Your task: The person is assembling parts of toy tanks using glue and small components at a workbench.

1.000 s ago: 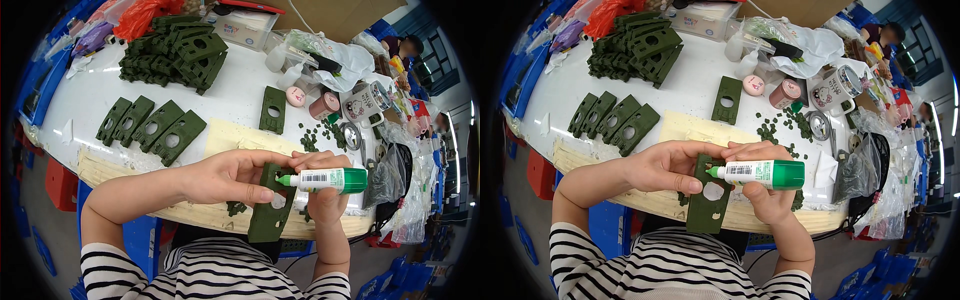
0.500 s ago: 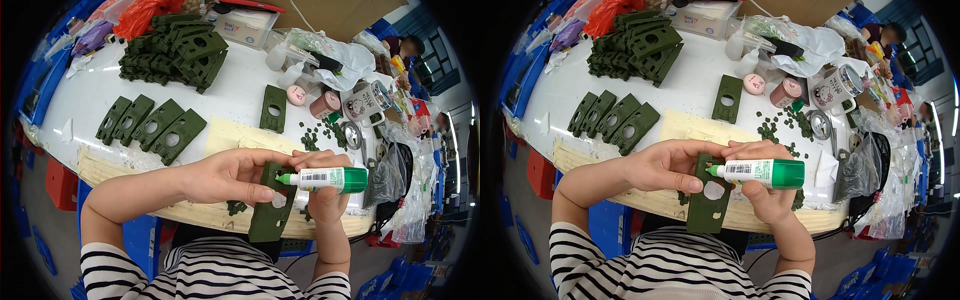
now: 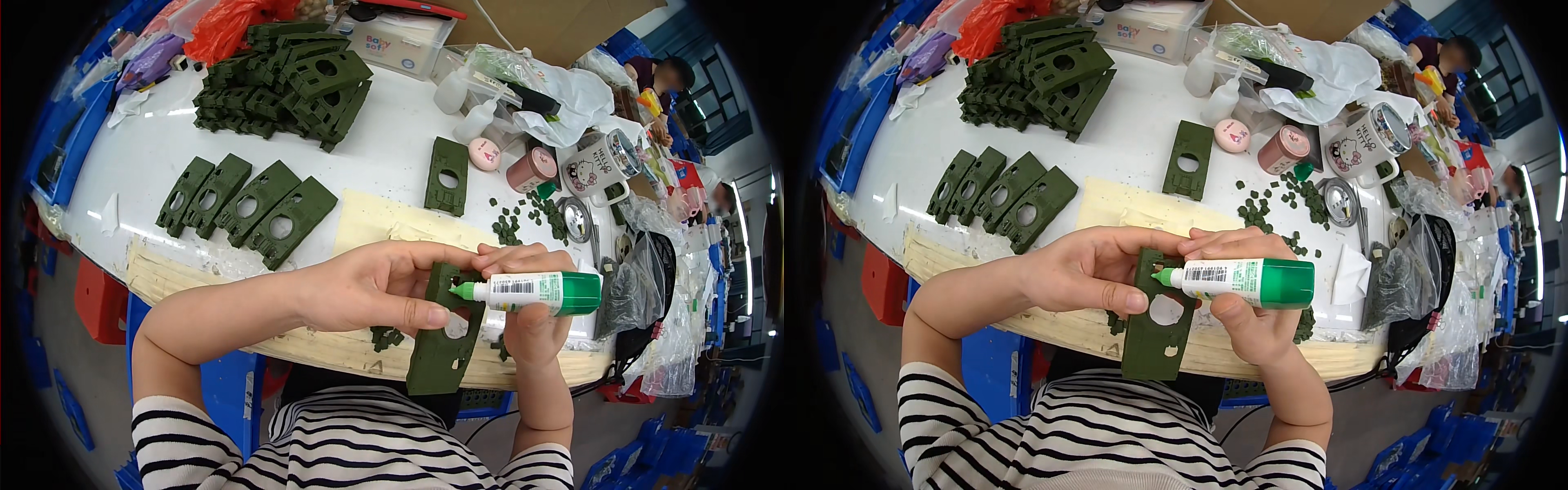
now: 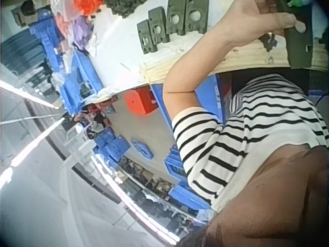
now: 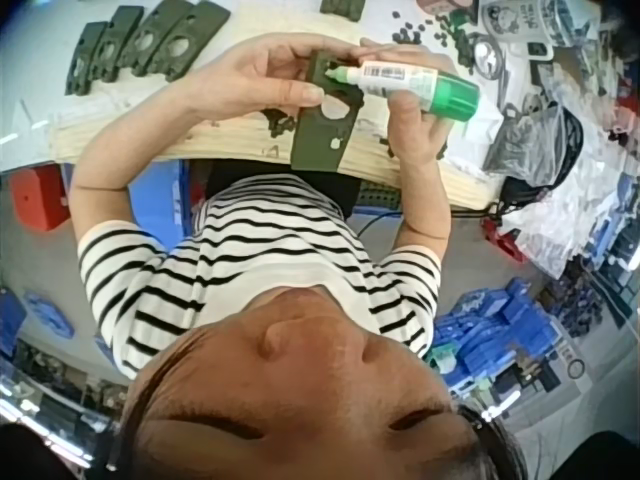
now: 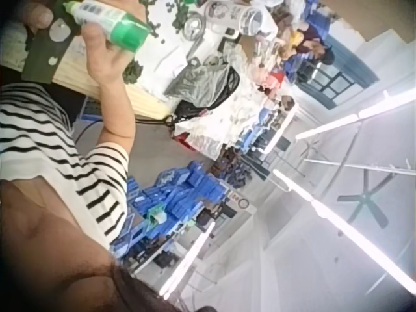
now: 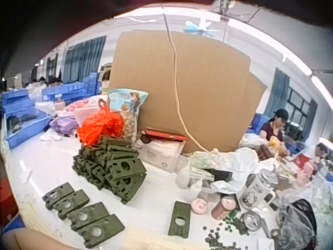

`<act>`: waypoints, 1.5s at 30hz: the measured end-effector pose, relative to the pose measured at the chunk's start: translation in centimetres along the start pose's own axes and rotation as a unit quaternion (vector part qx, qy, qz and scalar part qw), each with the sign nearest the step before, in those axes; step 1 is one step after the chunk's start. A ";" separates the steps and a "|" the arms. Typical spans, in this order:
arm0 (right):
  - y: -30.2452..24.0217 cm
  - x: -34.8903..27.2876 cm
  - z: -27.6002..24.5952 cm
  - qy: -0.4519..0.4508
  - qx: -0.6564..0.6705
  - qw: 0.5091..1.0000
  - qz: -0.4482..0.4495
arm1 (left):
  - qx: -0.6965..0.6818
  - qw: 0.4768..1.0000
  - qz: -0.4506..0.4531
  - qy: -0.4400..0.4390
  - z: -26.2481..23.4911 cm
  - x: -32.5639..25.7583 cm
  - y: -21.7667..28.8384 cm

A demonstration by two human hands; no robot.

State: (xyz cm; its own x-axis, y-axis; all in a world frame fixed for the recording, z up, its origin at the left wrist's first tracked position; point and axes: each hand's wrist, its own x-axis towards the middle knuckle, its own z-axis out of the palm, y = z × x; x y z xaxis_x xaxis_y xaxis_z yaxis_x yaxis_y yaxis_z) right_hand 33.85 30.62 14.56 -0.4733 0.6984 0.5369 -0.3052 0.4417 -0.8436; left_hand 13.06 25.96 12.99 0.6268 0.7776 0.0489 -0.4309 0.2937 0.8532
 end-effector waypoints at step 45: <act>-0.7 0.4 -0.7 0.052 0.030 0.998 0.018 | -0.044 0.999 -0.018 0.016 0.8 -0.1 1.8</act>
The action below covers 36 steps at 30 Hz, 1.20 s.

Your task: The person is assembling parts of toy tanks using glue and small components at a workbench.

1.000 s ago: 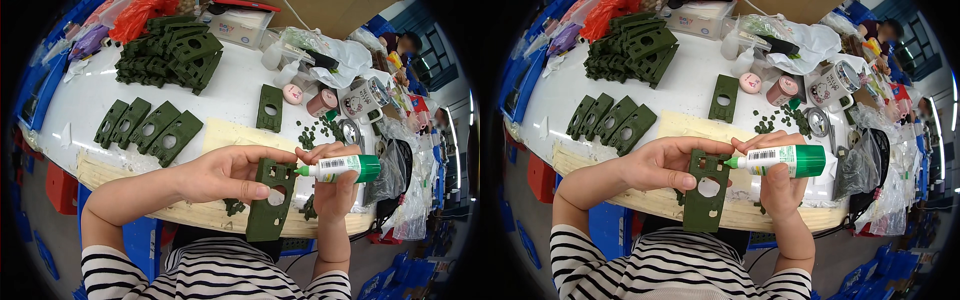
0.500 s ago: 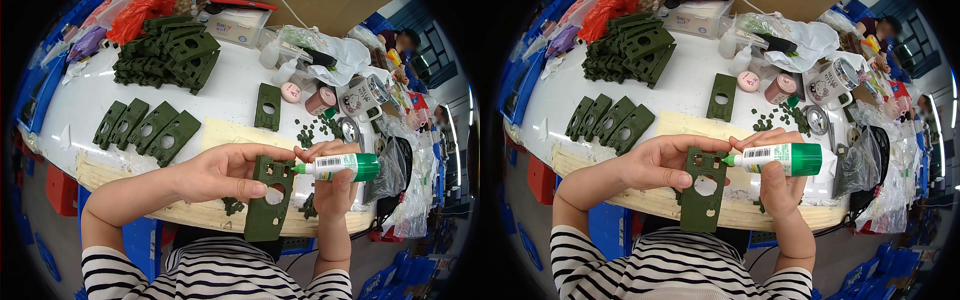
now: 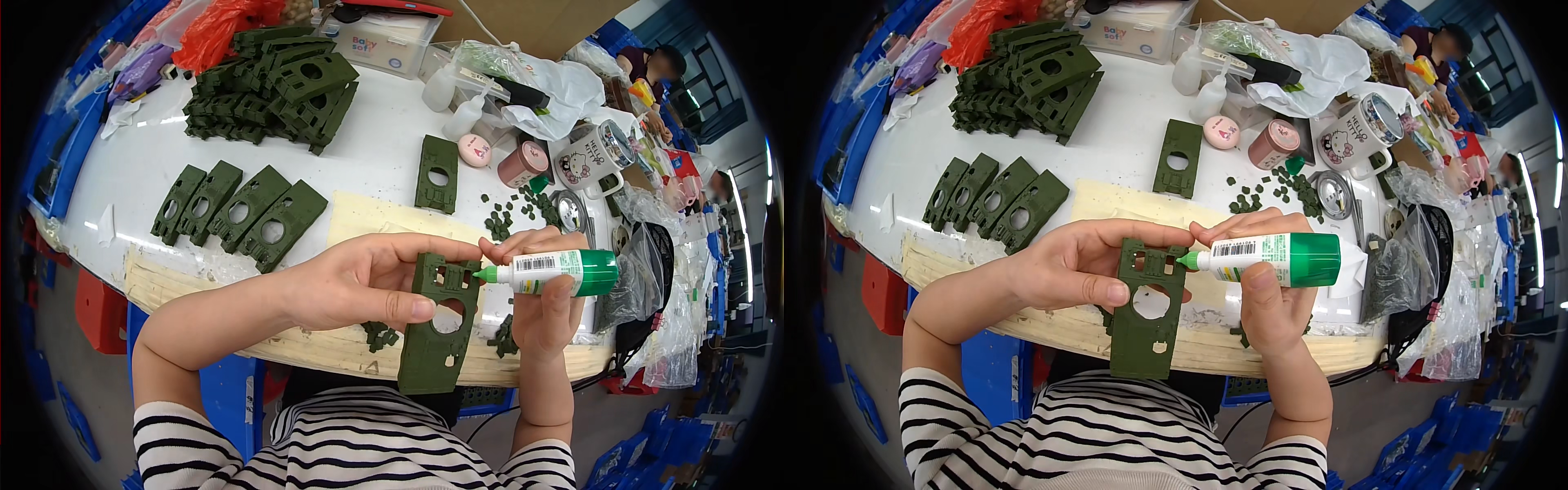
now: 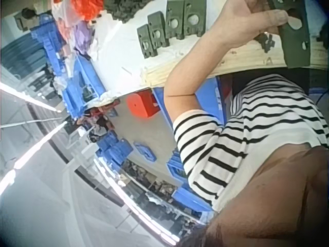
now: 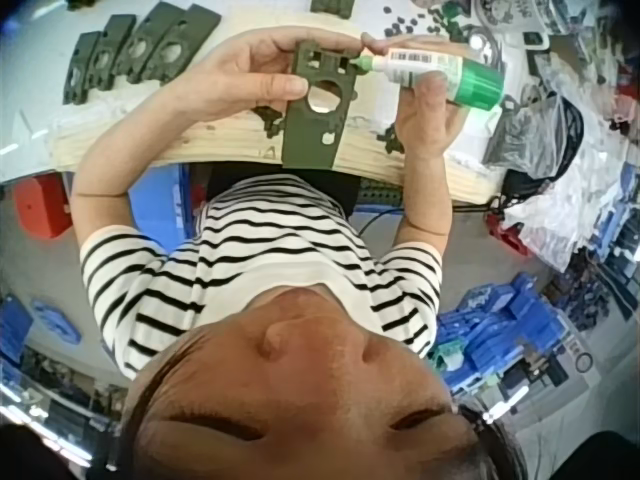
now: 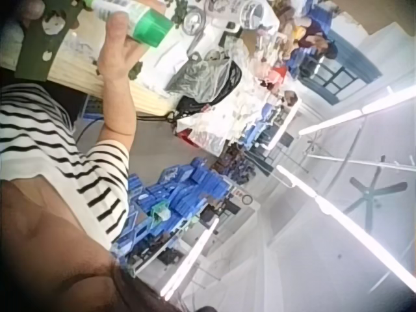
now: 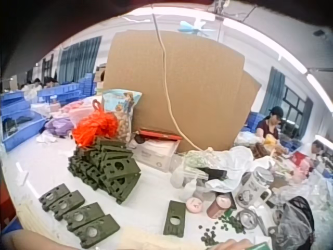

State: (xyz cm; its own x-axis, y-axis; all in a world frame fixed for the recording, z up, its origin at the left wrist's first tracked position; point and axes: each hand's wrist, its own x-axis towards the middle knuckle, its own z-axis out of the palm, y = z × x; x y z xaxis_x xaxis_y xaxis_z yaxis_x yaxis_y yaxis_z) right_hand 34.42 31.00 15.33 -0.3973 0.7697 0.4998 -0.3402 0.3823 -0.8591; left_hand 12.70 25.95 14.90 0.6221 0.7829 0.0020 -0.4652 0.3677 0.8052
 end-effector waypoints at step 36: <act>-0.1 0.0 0.1 0.010 -0.006 1.000 0.012 | 0.027 0.999 0.022 -0.013 -0.5 0.0 -0.5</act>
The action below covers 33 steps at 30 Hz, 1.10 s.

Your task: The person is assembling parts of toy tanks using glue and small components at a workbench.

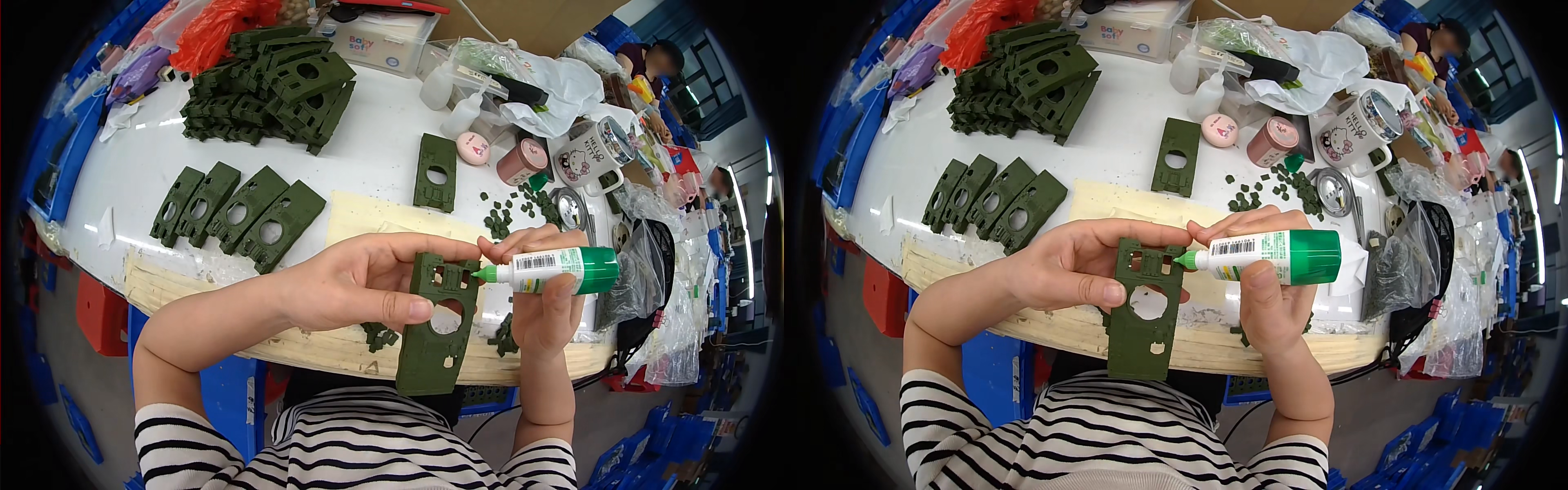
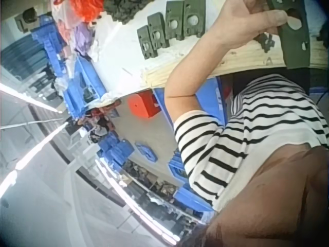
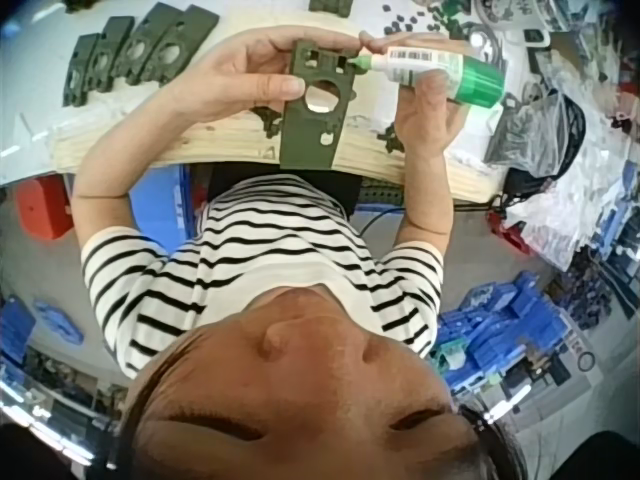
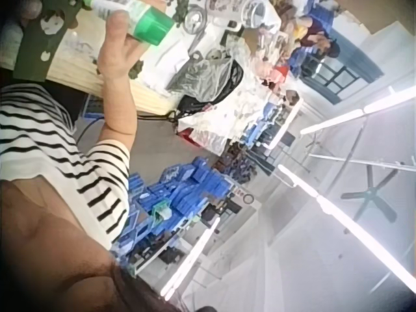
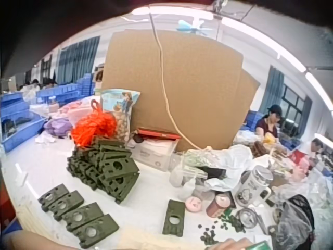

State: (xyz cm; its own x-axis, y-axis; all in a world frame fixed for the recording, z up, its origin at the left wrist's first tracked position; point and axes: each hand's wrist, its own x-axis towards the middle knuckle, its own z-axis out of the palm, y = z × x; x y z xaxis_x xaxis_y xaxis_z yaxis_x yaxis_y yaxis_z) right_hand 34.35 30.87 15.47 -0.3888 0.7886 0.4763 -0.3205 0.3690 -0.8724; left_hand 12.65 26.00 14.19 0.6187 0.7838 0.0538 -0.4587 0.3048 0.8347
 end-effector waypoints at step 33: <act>0.0 -0.1 -0.1 -0.004 0.036 0.999 0.018 | -0.031 0.999 -0.021 0.018 0.4 -0.2 0.7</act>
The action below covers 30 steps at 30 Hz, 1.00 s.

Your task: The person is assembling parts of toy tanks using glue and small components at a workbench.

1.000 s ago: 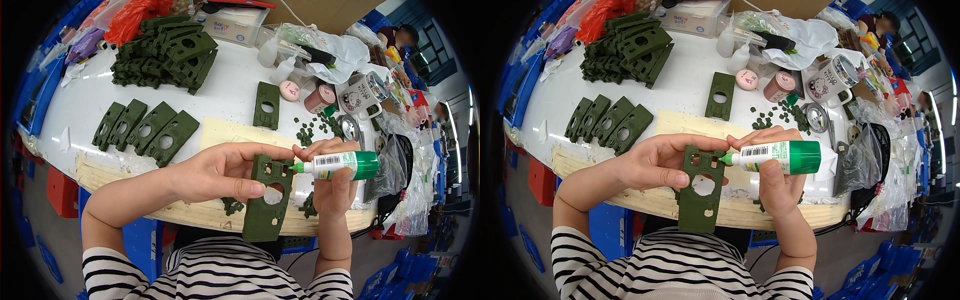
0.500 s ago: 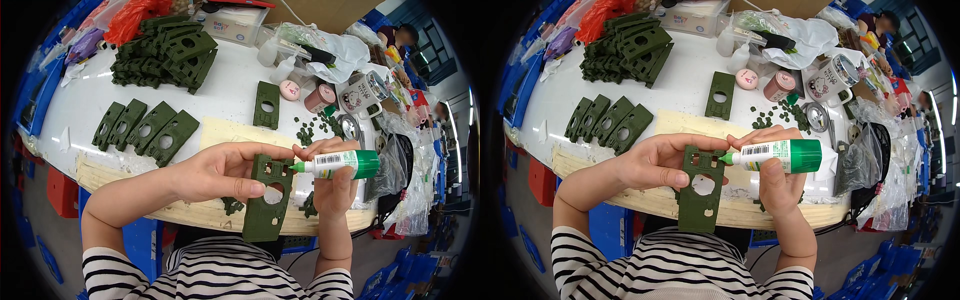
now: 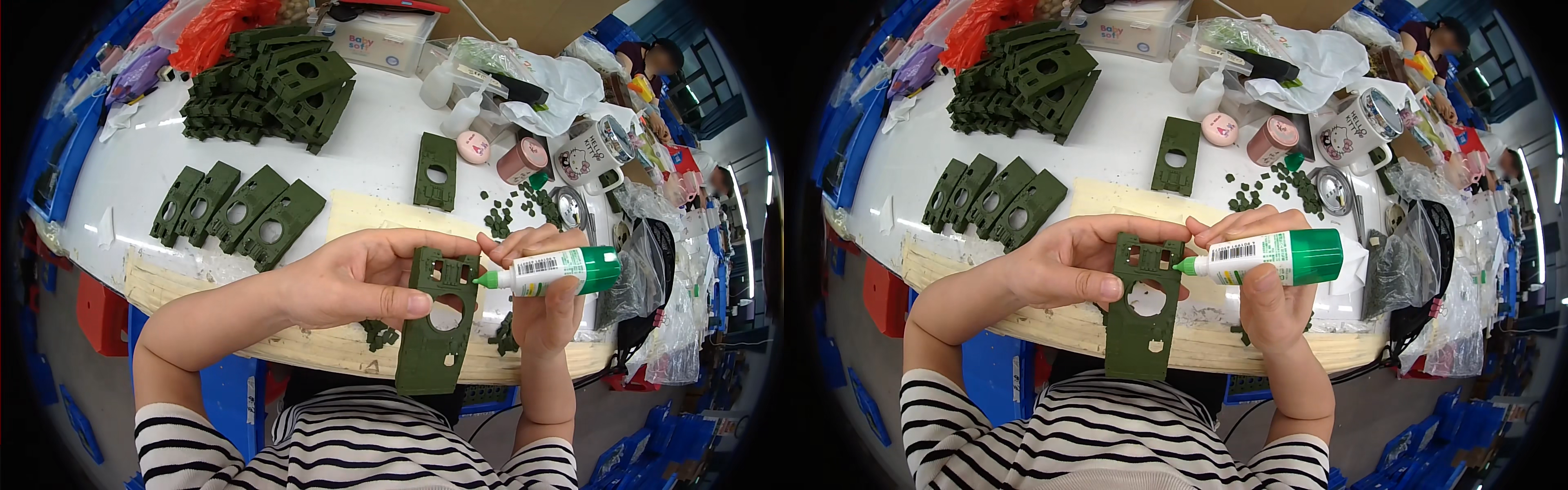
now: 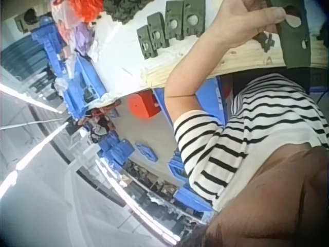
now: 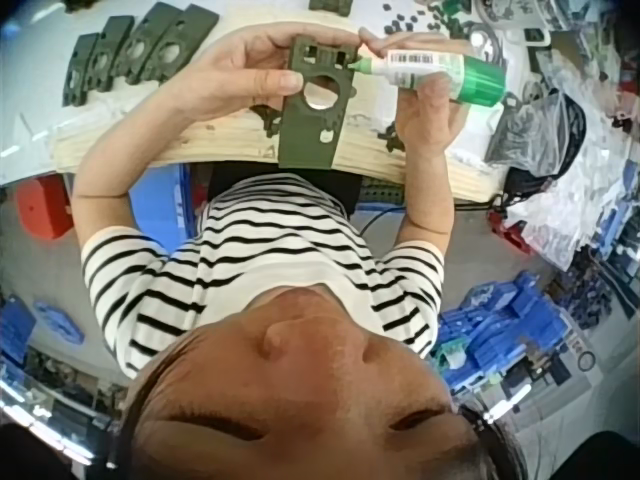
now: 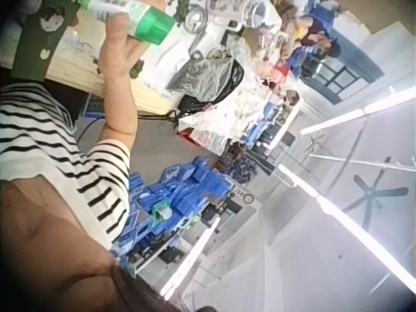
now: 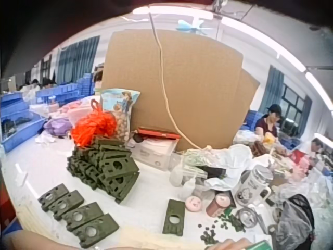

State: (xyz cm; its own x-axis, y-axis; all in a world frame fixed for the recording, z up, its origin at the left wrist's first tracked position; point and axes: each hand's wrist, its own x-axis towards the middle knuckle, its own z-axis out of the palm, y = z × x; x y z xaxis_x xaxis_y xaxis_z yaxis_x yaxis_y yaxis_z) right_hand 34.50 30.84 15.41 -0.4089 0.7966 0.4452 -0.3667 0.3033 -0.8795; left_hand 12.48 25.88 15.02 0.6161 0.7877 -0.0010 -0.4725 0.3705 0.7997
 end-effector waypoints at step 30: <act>0.0 0.1 -0.9 0.051 0.106 0.993 0.014 | 0.004 1.000 0.001 0.012 0.4 0.2 0.1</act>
State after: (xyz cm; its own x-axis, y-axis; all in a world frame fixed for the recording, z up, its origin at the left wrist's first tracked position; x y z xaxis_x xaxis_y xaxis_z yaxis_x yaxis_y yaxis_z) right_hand 35.18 31.38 15.36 -0.3391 0.8554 0.3915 -0.5287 0.1710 -0.8314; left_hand 12.76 25.89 15.31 0.6002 0.7998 -0.0127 -0.4692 0.3648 0.8042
